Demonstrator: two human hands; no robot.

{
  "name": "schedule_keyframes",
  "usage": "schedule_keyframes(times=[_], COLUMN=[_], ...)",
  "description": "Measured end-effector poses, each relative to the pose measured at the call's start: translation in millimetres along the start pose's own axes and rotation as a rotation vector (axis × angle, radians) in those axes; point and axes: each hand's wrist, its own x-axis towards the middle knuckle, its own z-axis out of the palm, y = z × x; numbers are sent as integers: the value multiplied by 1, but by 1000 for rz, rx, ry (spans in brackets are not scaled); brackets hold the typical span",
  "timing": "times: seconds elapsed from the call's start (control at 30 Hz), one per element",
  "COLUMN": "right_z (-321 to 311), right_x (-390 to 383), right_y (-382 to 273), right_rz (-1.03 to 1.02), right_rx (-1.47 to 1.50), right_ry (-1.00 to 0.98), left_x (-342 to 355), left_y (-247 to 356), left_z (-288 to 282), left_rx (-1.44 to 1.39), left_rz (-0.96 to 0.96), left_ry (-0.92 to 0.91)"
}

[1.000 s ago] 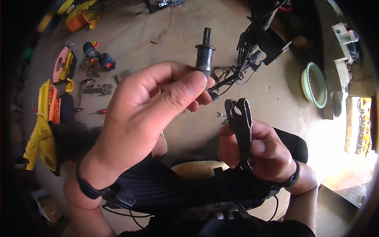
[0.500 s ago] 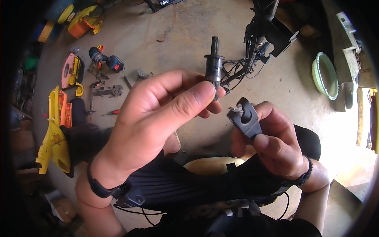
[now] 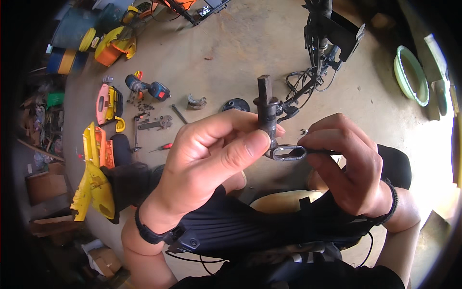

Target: Inspecting and reassembling the brake hub assembly of a motorcycle.

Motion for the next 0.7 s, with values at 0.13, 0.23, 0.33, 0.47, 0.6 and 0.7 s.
schedule_keyframes(times=[0.13, 0.23, 0.33, 0.47, 0.6, 0.7], right_z=[0, 0, 0, 0, 2, 3], right_x=[-1, -1, -2, -1, -2, -2], right_y=[2, 6, 8, 11, 13, 14], right_rz=[-114, -205, -263, -326, -359, -368], right_rx=[-100, -198, -268, -303, -312, -310], right_ry=[31, 59, 78, 107, 155, 177], left_x=[1, 1, 2, 2, 2, 2], left_y=[-1, -2, -4, -5, -5, -4], left_z=[1, 2, 3, 4, 4, 3], left_rx=[3, 8, 6, 11, 18, 24], left_rz=[23, 31, 38, 49, 61, 66], left_ry=[-29, -43, -55, -64, -65, -67])
